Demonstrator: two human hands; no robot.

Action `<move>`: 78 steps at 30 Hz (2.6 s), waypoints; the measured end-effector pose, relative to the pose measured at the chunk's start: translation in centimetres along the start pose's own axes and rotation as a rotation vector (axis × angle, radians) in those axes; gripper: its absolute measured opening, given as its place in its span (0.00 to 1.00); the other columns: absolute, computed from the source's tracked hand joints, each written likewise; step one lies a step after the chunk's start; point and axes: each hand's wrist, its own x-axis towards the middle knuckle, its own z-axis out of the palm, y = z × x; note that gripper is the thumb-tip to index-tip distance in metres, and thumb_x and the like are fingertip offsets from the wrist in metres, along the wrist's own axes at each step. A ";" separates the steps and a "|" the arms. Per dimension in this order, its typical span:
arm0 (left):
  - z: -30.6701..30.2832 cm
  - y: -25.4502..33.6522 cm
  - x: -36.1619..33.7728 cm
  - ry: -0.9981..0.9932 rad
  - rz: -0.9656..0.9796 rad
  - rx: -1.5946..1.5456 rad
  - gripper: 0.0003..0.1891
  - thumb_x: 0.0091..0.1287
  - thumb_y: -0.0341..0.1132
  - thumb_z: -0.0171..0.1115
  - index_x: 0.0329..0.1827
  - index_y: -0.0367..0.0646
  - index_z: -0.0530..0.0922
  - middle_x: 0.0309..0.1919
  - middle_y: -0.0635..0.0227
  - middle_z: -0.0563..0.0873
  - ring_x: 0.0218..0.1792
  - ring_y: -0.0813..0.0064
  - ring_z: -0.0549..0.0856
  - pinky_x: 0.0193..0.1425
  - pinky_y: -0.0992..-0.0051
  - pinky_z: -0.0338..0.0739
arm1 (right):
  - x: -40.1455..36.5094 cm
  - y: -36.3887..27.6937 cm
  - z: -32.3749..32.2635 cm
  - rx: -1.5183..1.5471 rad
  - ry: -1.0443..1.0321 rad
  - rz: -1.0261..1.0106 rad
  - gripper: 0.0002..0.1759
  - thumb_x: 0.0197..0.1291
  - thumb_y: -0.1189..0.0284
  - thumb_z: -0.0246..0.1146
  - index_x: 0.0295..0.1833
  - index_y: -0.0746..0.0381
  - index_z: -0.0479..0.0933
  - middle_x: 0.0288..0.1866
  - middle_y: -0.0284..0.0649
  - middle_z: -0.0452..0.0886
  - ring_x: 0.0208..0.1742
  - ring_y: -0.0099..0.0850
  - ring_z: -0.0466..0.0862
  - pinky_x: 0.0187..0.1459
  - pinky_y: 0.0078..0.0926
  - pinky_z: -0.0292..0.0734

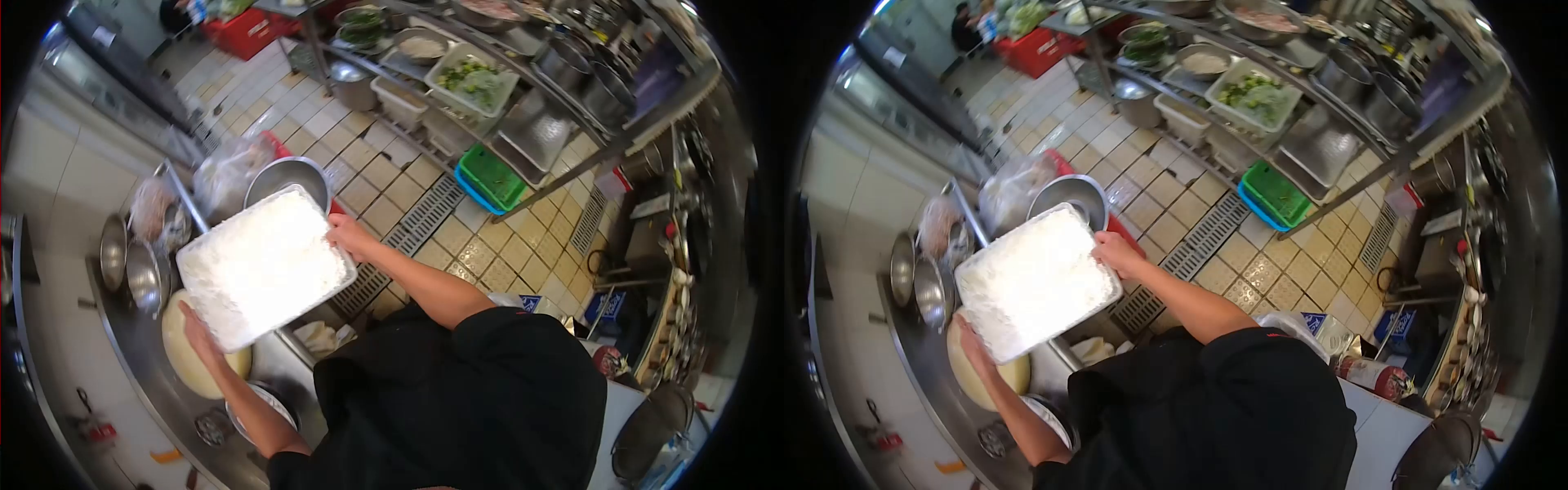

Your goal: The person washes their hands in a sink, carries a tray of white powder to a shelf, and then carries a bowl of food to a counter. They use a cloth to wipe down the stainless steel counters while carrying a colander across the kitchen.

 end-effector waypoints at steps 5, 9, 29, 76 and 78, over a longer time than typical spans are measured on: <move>14.6 0.5 -1.1 -0.345 -0.085 0.188 0.35 0.70 0.59 0.45 0.50 0.29 0.78 0.39 0.60 0.84 0.37 0.70 0.81 0.45 0.73 0.75 | -1.5 -1.8 -13.1 -0.017 0.218 0.017 0.03 0.45 0.81 0.55 0.29 0.64 0.70 0.25 0.34 0.72 0.23 0.24 0.71 0.23 0.25 0.66; 24.5 1.5 -3.3 -0.455 -0.041 -0.050 0.33 0.70 0.59 0.47 0.41 0.30 0.80 0.33 0.62 0.84 0.30 0.73 0.79 0.39 0.74 0.74 | -6.2 -4.6 -21.0 0.062 0.371 -0.006 0.03 0.46 0.81 0.55 0.29 0.63 0.70 0.24 0.34 0.71 0.23 0.24 0.71 0.23 0.24 0.66; 61.7 3.6 -37.5 -1.730 0.541 0.320 0.35 0.68 0.60 0.48 0.23 0.30 0.76 0.20 0.53 0.78 0.24 0.61 0.73 0.36 0.64 0.69 | -43.3 3.9 -31.6 0.566 1.649 -0.306 0.13 0.38 0.84 0.51 0.34 0.66 0.72 0.27 0.35 0.72 0.27 0.25 0.71 0.26 0.22 0.68; 104.3 3.3 -104.3 -2.066 0.078 0.580 0.31 0.62 0.62 0.57 0.33 0.37 0.84 0.27 0.64 0.85 0.27 0.76 0.82 0.35 0.73 0.76 | -72.0 0.6 -84.5 0.751 2.034 -0.530 0.10 0.37 0.87 0.51 0.22 0.59 0.63 0.22 0.31 0.68 0.23 0.22 0.67 0.27 0.18 0.63; 107.5 4.8 -104.2 -2.020 0.034 0.554 0.30 0.63 0.60 0.57 0.35 0.36 0.83 0.28 0.64 0.85 0.27 0.76 0.82 0.35 0.73 0.76 | -71.7 -1.6 -89.3 0.733 1.981 -0.496 0.11 0.38 0.87 0.51 0.22 0.59 0.63 0.20 0.29 0.66 0.20 0.19 0.65 0.23 0.16 0.58</move>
